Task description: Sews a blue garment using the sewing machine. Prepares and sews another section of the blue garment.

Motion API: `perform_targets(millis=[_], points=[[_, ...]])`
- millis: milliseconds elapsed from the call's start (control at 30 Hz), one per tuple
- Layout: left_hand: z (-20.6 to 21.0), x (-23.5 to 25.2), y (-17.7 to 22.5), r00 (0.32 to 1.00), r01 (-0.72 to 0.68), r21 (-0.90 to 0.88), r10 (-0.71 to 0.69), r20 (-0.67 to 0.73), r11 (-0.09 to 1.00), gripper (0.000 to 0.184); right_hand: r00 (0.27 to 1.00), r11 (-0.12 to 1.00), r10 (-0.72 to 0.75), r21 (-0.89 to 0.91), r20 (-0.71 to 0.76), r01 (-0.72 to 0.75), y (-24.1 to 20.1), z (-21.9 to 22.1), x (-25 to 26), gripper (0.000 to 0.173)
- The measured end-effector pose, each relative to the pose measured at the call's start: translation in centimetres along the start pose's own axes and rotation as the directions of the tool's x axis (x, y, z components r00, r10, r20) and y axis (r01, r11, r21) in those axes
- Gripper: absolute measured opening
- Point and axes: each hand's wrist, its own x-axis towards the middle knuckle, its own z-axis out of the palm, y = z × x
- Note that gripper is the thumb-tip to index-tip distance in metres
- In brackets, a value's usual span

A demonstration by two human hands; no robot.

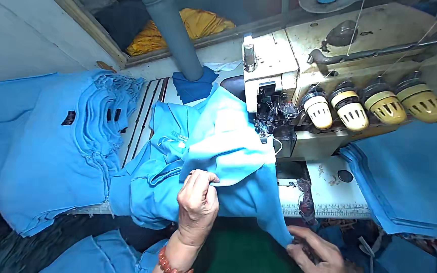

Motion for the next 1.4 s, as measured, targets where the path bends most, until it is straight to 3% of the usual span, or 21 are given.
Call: perform_targets(millis=[200, 400, 600, 767, 900, 1000, 1400], points=[[-4.3, 3.6, 0.0, 0.981, -0.065, -0.133, 0.087, 0.172, 0.989, 0.019, 0.962, 0.977, -0.162, 0.100, -0.219, 0.187, -0.9, -0.1, 6.9, 0.029], [-7.5, 6.5, -0.3, 0.937, -0.121, -0.252, 0.194, 0.290, 0.960, 0.014, 0.999, 0.884, 0.008, 0.467, -0.052, 0.017, -1.7, 1.8, 9.2, 0.032], [-9.1, 6.7, 3.0, 0.798, -0.110, -0.317, 0.274, 0.537, 0.942, 0.016, 0.996, 0.891, 0.087, 0.446, 0.010, -0.083, -3.1, 1.5, 6.7, 0.017], [-6.2, 5.2, 5.3, 0.734, -0.177, -0.328, 0.347, 0.584, 0.928, 0.015, 0.993, 0.878, 0.116, 0.466, 0.012, -0.108, -4.4, 0.8, 6.6, 0.013], [-2.3, 5.3, 5.1, 0.811, -0.299, -0.234, 0.375, 0.449, 0.925, 0.018, 0.998, 0.882, 0.041, 0.470, -0.050, -0.013, -4.0, 1.4, 8.8, 0.009], [-0.3, 6.3, 5.1, 0.865, -0.315, -0.150, 0.348, 0.361, 0.937, 0.019, 0.993, 0.884, -0.022, 0.462, -0.117, 0.074, -3.4, 2.2, 10.9, 0.007], [1.1, 8.2, 6.3, 0.910, -0.274, -0.020, 0.266, 0.318, 0.962, 0.016, 0.987, 0.863, -0.023, 0.495, -0.160, 0.101, -4.1, 2.9, 12.7, 0.009]])
